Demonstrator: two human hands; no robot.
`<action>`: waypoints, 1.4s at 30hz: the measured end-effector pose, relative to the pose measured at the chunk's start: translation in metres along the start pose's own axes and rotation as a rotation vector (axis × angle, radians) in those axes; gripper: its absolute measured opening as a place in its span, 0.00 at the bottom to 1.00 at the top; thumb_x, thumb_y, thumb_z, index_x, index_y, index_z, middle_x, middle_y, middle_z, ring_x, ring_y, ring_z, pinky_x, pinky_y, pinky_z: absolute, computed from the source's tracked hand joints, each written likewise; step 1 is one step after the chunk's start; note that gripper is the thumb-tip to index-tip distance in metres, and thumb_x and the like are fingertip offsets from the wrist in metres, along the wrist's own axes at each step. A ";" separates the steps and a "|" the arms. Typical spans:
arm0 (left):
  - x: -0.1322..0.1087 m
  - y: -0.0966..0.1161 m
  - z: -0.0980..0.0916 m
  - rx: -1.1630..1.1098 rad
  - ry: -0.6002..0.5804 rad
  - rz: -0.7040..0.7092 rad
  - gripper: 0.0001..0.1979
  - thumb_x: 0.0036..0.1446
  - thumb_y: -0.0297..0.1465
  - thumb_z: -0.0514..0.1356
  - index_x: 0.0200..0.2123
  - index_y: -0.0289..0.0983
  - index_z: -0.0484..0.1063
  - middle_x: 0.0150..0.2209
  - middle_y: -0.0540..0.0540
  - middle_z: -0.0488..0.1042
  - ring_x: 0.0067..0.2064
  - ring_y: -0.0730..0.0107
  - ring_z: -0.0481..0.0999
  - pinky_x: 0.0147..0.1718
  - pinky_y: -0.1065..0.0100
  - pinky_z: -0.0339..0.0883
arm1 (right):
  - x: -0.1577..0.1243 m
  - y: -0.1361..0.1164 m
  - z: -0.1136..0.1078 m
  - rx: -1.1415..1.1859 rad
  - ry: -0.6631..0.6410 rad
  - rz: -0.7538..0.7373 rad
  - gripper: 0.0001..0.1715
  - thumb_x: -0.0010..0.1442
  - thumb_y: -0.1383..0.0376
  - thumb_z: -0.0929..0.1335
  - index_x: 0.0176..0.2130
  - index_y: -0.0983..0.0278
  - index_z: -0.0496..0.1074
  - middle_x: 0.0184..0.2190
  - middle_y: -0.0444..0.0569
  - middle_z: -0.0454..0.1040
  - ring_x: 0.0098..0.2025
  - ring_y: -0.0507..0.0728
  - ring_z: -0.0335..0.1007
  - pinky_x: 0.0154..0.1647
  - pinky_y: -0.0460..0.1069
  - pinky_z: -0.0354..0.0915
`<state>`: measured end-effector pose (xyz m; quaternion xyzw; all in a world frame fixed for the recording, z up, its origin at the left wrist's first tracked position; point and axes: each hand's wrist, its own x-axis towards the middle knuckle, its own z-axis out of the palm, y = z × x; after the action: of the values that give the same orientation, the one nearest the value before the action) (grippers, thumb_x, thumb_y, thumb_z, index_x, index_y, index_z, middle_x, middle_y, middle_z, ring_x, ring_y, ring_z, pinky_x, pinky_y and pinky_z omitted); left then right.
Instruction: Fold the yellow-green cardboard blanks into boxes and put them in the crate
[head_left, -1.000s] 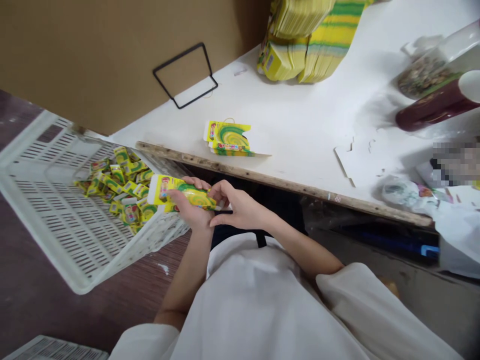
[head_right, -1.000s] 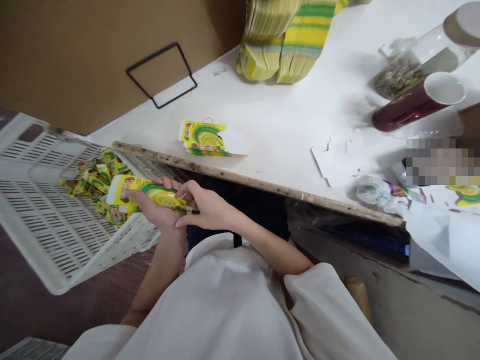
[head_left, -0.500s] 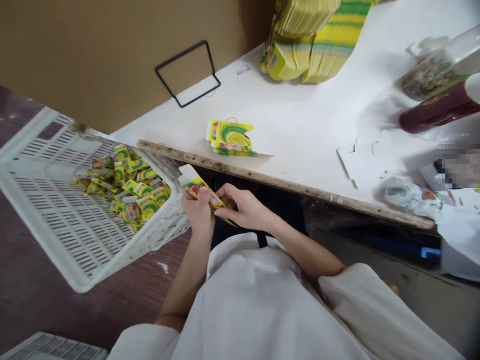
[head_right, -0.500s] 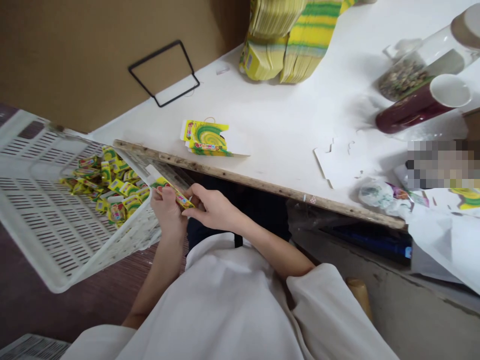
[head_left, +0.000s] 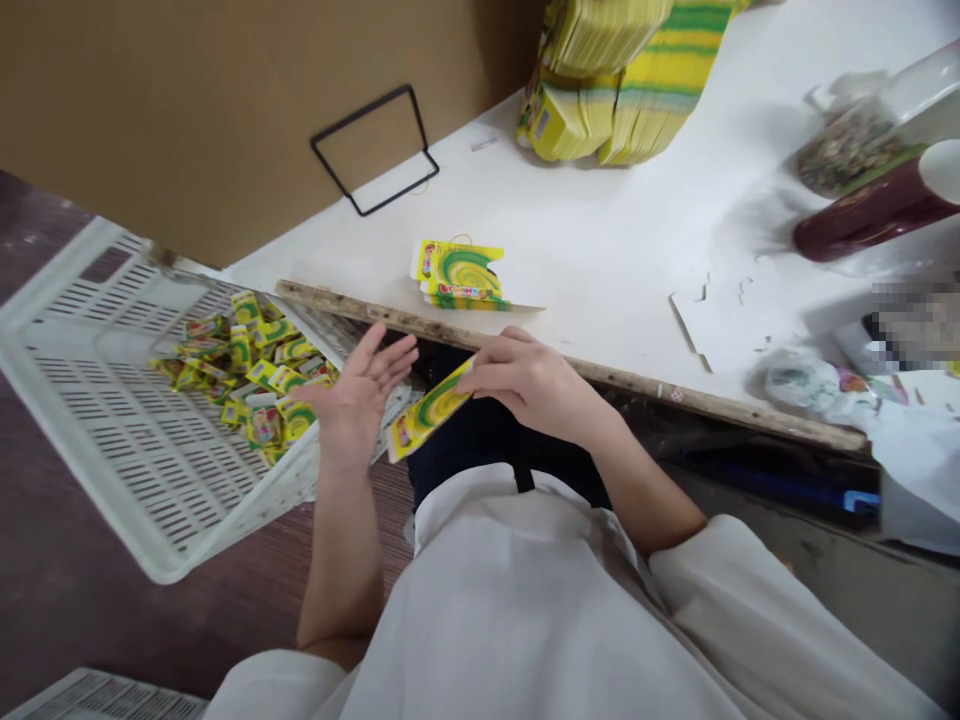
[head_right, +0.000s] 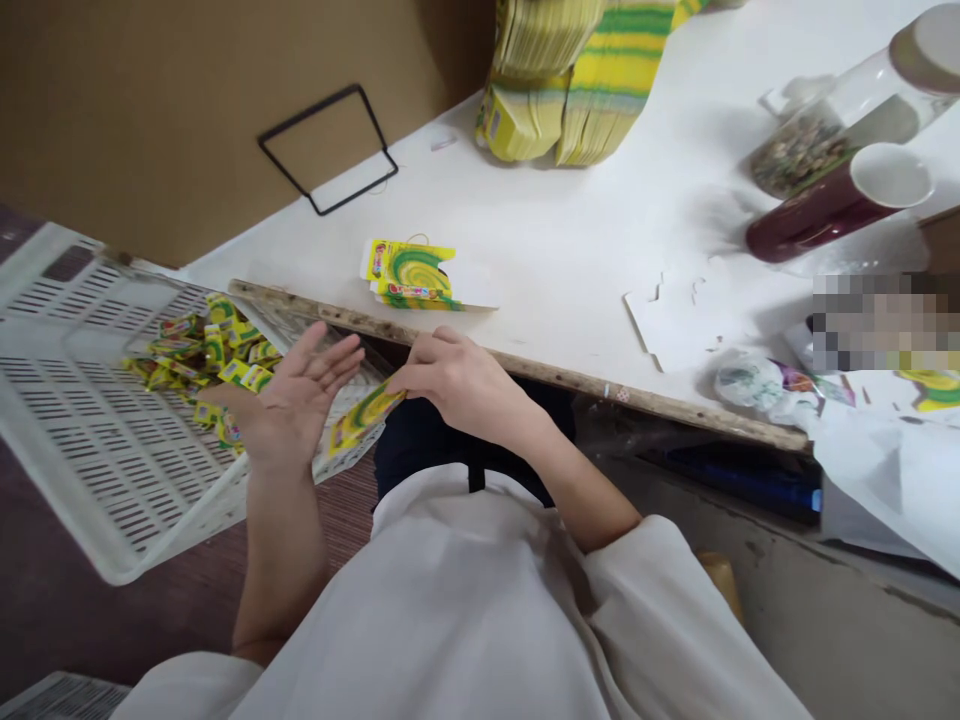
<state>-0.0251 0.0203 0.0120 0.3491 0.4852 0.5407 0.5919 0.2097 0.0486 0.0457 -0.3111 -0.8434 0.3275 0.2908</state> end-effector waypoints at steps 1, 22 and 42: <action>0.000 0.000 -0.001 0.066 -0.092 -0.030 0.47 0.41 0.65 0.63 0.55 0.38 0.73 0.52 0.34 0.77 0.54 0.44 0.77 0.54 0.49 0.69 | 0.000 -0.002 0.000 -0.045 -0.024 -0.029 0.18 0.66 0.74 0.63 0.40 0.58 0.80 0.36 0.50 0.76 0.43 0.59 0.68 0.49 0.55 0.66; -0.021 -0.048 0.036 0.677 -0.074 0.669 0.37 0.46 0.30 0.73 0.56 0.45 0.59 0.48 0.45 0.66 0.50 0.61 0.72 0.50 0.59 0.67 | 0.002 0.012 0.043 0.989 0.111 0.367 0.38 0.60 0.44 0.70 0.62 0.61 0.67 0.59 0.55 0.72 0.62 0.63 0.68 0.63 0.57 0.67; -0.022 -0.038 0.031 0.838 -0.040 0.276 0.30 0.44 0.31 0.67 0.53 0.39 0.66 0.47 0.44 0.77 0.45 0.58 0.79 0.44 0.60 0.73 | -0.007 0.017 0.032 0.172 0.010 0.152 0.12 0.64 0.69 0.69 0.47 0.61 0.78 0.68 0.58 0.61 0.69 0.63 0.59 0.66 0.60 0.62</action>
<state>0.0171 -0.0040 -0.0104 0.6309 0.5999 0.3643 0.3308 0.1971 0.0415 0.0117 -0.3496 -0.7847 0.4185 0.2948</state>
